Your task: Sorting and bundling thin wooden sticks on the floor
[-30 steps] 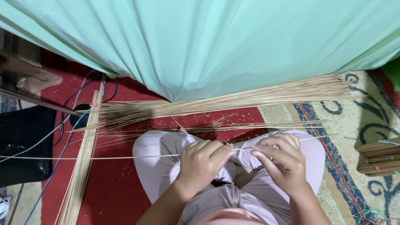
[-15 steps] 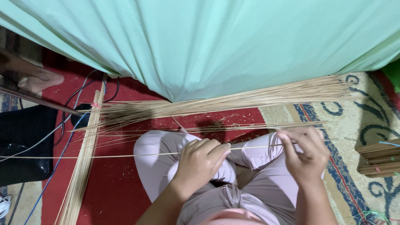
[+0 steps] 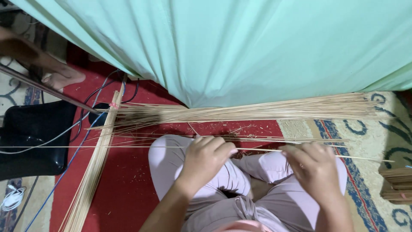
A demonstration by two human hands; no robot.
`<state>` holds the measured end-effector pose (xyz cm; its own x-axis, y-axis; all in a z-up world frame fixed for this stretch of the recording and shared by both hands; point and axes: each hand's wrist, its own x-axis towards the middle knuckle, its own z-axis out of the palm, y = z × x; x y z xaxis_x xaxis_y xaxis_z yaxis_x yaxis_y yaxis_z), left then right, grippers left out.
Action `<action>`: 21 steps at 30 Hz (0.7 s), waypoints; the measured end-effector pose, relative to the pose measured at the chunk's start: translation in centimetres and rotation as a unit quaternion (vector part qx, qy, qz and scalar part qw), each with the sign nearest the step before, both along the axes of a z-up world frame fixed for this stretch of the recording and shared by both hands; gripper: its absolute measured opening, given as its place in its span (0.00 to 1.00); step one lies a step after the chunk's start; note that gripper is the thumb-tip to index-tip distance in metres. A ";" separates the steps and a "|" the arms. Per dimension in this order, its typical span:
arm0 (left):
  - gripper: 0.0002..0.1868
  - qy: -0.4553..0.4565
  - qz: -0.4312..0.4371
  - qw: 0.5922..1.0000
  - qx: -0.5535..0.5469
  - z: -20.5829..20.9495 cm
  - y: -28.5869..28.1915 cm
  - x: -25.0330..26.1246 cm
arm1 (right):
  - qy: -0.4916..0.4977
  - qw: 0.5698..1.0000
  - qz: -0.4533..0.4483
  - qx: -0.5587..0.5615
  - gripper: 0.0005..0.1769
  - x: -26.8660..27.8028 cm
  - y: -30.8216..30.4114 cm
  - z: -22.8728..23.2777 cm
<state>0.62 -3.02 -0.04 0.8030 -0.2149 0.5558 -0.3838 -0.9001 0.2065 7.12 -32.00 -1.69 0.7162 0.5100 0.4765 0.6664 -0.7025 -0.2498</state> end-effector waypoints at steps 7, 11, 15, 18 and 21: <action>0.06 -0.010 0.071 0.997 0.029 2.3 3.5 -1.1 | -0.031 0.997 -0.070 -0.016 0.14 0.6 -5.6 0.4; 0.06 -0.015 0.055 0.998 0.004 3.2 5.3 -1.8 | -0.018 0.995 -0.101 0.021 0.11 -0.1 -6.7 2.0; 0.04 0.010 0.071 0.997 -0.012 4.0 6.2 -2.6 | -0.028 0.994 -0.106 0.021 0.11 -0.3 -6.8 1.9; 0.11 -0.010 0.087 0.993 0.074 0.1 5.5 -1.8 | -0.029 0.997 -0.035 0.056 0.11 0.0 -4.3 0.5; 0.08 -0.033 -0.004 0.997 0.066 -1.4 -0.4 -1.1 | 0.003 0.997 0.009 0.080 0.13 -1.6 0.6 2.0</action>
<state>-0.47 -3.46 -1.46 0.7639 -0.2956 0.5737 -0.3991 -0.9149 0.0599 5.52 -31.45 0.30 0.7098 0.4413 0.5490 0.6775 -0.6409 -0.3609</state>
